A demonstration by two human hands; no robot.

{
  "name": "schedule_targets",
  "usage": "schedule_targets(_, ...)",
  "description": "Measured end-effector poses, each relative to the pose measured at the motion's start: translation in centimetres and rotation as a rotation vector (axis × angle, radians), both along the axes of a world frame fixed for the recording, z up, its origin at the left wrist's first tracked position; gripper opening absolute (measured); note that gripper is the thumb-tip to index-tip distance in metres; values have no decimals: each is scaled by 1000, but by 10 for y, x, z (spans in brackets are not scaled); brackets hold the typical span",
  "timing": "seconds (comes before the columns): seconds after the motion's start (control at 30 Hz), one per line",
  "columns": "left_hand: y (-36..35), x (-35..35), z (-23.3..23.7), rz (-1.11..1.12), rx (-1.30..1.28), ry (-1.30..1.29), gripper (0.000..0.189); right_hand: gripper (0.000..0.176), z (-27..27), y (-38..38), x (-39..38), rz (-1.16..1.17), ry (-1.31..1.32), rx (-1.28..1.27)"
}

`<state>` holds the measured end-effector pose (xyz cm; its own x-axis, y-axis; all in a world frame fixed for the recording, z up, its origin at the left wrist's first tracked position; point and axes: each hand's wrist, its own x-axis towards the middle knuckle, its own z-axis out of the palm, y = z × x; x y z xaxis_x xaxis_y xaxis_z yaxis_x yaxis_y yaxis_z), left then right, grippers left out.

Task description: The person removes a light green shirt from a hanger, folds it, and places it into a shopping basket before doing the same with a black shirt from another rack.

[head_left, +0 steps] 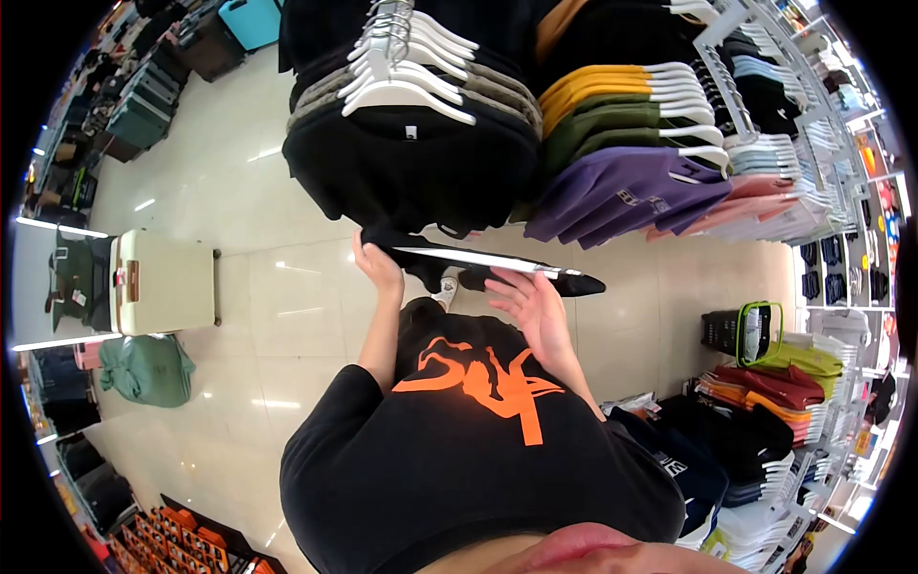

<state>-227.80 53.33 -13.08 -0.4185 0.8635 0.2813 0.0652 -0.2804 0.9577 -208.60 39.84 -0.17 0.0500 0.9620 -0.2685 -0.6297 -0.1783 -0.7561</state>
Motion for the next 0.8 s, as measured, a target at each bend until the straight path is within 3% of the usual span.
schedule_targets(0.1, 16, -16, 19, 143, -63, -243, 22, 43, -28, 12, 18, 185, -416, -166)
schedule_targets(0.17, 29, -24, 43, 270, -111, -508, 20, 26, -51, 18, 24, 66, -828, -99)
schedule_targets(0.2, 32, -36, 48, 205, -91, -396, 18, 29, -59, 22, 19, -81, -734, 4)
schedule_targets(0.3, 41, -51, 64, 173, -31, -342, 18, 40, -76, 37, -3, -118, -512, 76)
schedule_targets(0.37, 45, -53, 82, 204, -32, -382, 17, 56, -91, 47, -15, 78, -638, 88)
schedule_targets(0.43, 49, -56, 94, 197, -24, -444, 16, 52, -96, 59, -35, 13, -791, 122)
schedule_targets(0.53, 54, -64, 94, 126, -36, -562, 16, 41, -115, 91, -48, -259, -683, 215)
schedule_targets(0.63, 62, -69, 90, 171, -32, -626, 23, 31, -107, 118, -45, -371, -927, 160)
schedule_targets(0.67, 66, -71, 90, 182, -53, -689, 25, 26, -99, 125, -46, -421, -1093, 269)
schedule_targets(0.73, 74, -75, 90, 200, -104, -815, 30, 26, -107, 137, -43, -371, -1008, 356)
schedule_targets(0.8, 82, -80, 89, -64, -216, -971, 28, 19, -106, 140, -48, -367, -832, 373)
